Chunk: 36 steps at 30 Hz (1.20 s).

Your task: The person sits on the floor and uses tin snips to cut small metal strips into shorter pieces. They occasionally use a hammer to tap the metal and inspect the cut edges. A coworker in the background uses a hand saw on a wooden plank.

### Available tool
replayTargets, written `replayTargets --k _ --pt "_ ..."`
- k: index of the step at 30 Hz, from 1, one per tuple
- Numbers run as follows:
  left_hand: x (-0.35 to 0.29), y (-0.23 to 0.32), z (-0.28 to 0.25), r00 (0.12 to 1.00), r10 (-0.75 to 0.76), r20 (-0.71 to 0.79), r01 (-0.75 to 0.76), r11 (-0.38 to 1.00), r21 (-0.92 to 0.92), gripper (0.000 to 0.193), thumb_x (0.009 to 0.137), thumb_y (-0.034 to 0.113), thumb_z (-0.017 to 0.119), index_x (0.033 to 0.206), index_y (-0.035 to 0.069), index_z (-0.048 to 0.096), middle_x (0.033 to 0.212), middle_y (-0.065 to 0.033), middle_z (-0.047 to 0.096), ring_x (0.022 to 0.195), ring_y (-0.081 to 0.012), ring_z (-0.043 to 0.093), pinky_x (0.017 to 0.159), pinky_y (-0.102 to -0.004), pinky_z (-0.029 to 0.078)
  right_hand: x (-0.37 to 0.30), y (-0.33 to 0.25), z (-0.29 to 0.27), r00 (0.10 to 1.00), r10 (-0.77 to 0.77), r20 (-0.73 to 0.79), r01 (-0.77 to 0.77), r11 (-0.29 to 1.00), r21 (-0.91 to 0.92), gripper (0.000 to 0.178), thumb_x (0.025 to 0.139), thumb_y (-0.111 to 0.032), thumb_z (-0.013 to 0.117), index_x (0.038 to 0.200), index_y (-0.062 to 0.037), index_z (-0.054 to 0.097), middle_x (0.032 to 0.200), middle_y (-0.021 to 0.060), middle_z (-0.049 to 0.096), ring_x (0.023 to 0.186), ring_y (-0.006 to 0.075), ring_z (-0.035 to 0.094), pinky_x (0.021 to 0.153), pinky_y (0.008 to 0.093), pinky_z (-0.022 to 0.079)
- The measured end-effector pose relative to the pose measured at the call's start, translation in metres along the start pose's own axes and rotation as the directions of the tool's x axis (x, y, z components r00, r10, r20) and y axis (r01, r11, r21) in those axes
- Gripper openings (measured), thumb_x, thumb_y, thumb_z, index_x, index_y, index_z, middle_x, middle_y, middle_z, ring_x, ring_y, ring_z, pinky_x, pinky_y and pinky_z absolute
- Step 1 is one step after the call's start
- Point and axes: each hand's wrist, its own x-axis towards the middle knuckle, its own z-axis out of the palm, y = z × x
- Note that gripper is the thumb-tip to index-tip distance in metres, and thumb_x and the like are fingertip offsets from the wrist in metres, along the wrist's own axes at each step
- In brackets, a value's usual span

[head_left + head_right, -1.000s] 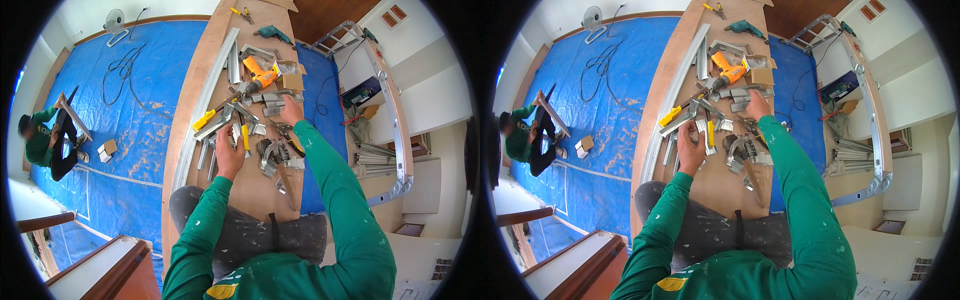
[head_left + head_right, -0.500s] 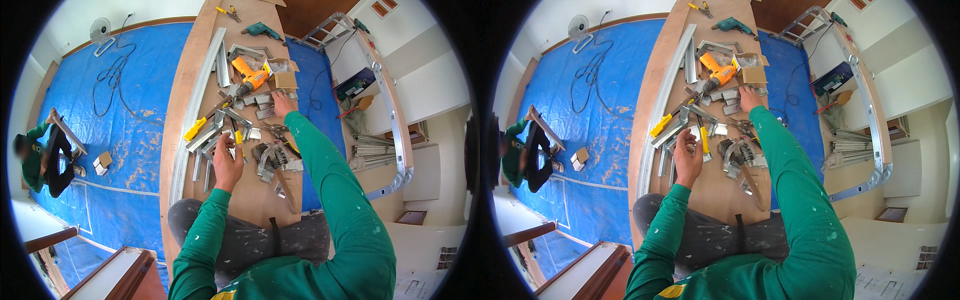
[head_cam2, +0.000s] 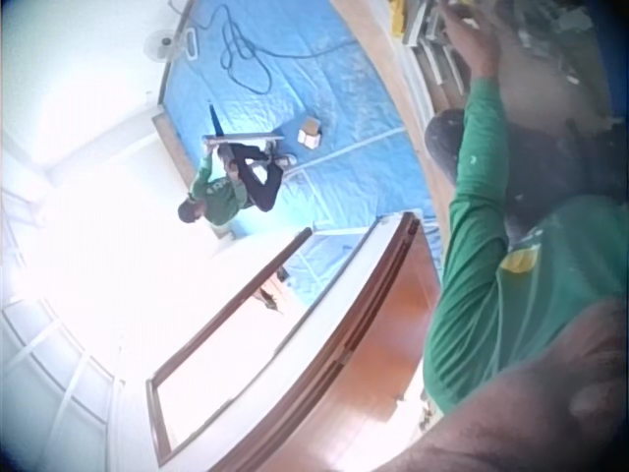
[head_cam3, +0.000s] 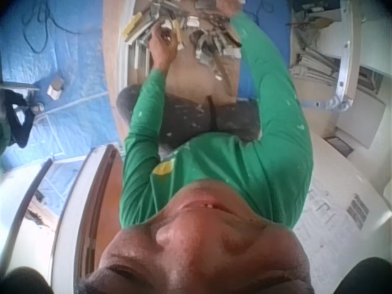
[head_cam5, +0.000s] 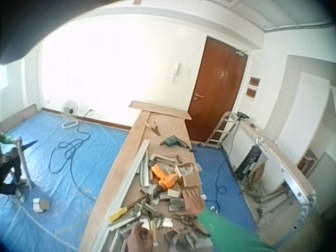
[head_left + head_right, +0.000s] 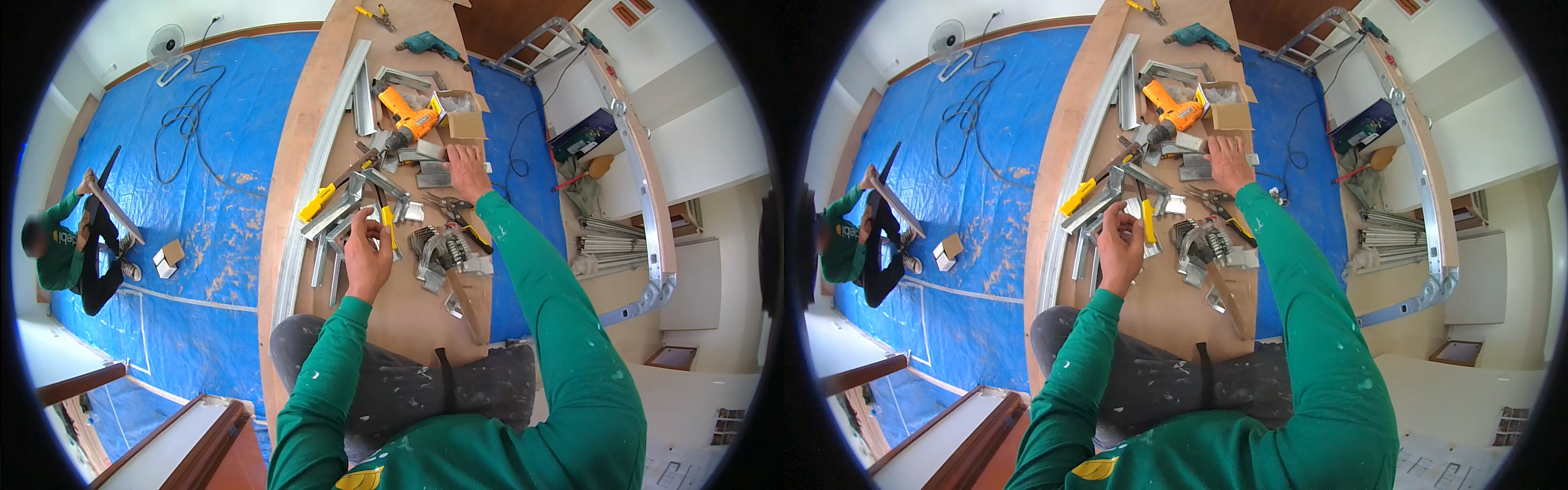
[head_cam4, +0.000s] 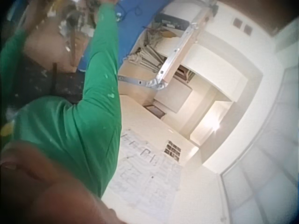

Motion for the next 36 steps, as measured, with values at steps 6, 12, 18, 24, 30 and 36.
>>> replayTargets --k 6,12,18,24,30,36 --pt "0.001 -0.012 -0.007 0.960 -0.020 0.278 0.119 0.931 -0.345 0.048 0.104 0.025 0.067 0.140 -0.002 0.052 0.110 -0.0099 0.070 0.095 -0.0172 0.067 0.081 -0.0316 0.053 -0.010 -0.065 -0.105 0.988 0.001 -0.157 0.034 0.975 0.218 0.035 0.096 -0.030 0.070 0.118 -0.0031 0.063 0.103 0.0147 0.069 0.103 0.0339 0.065 0.104 0.0524 0.041" --pt "-0.006 0.007 -0.012 0.826 -0.037 0.563 0.407 0.729 -0.550 0.062 0.109 0.046 0.053 0.154 0.003 0.044 0.133 -0.0109 0.064 0.110 -0.0207 0.065 0.095 -0.0336 0.050 -0.055 -0.139 -0.161 0.992 0.117 0.040 -0.122 0.860 0.495 0.032 0.090 -0.030 0.077 0.103 -0.0007 0.071 0.079 0.0123 0.071 0.073 0.0331 0.066 0.081 0.0442 0.050" --pt "-0.007 0.005 -0.018 0.664 -0.065 0.745 0.624 0.597 -0.504 0.066 0.112 0.039 0.046 0.167 0.009 0.025 0.142 -0.0115 0.060 0.121 -0.0263 0.066 0.102 -0.0475 0.053 -0.081 -0.191 -0.150 0.940 0.341 -0.009 -0.269 0.758 0.594 0.034 0.085 -0.032 0.081 0.095 -0.0027 0.066 0.081 0.0125 0.069 0.073 0.0345 0.064 0.080 0.0449 0.046" --pt "-0.006 0.017 -0.012 0.656 -0.131 0.743 0.661 0.574 -0.483 0.062 0.111 0.034 0.048 0.167 0.015 0.028 0.139 -0.0084 0.062 0.120 -0.0237 0.067 0.104 -0.0482 0.054 -0.088 -0.196 -0.144 0.922 0.387 0.016 -0.330 0.764 0.555 0.034 0.086 -0.029 0.080 0.100 -0.0033 0.064 0.089 0.0138 0.068 0.083 0.0356 0.064 0.084 0.0466 0.044" --pt "-0.001 -0.019 -0.015 0.655 -0.173 0.735 0.664 0.597 -0.451 0.056 0.104 0.038 0.054 0.155 0.015 0.042 0.119 -0.0061 0.064 0.104 -0.0189 0.069 0.085 -0.0429 0.060 -0.077 -0.210 -0.141 0.949 0.313 0.027 -0.294 0.854 0.428 0.033 0.086 -0.027 0.079 0.104 -0.0037 0.063 0.095 0.0176 0.068 0.095 0.0408 0.067 0.089 0.0506 0.045" --pt "-0.005 0.006 -0.009 0.695 -0.281 0.662 0.665 0.602 -0.443 0.057 0.101 0.018 0.056 0.157 0.013 0.045 0.134 -0.0063 0.062 0.124 -0.0170 0.058 0.105 -0.0389 0.049 -0.081 -0.193 -0.143 0.946 0.243 0.216 -0.318 0.834 0.450 0.042 0.086 -0.038 0.082 0.109 -0.0076 0.064 0.097 0.0132 0.071 0.092 0.0383 0.069 0.080 0.0516 0.048"
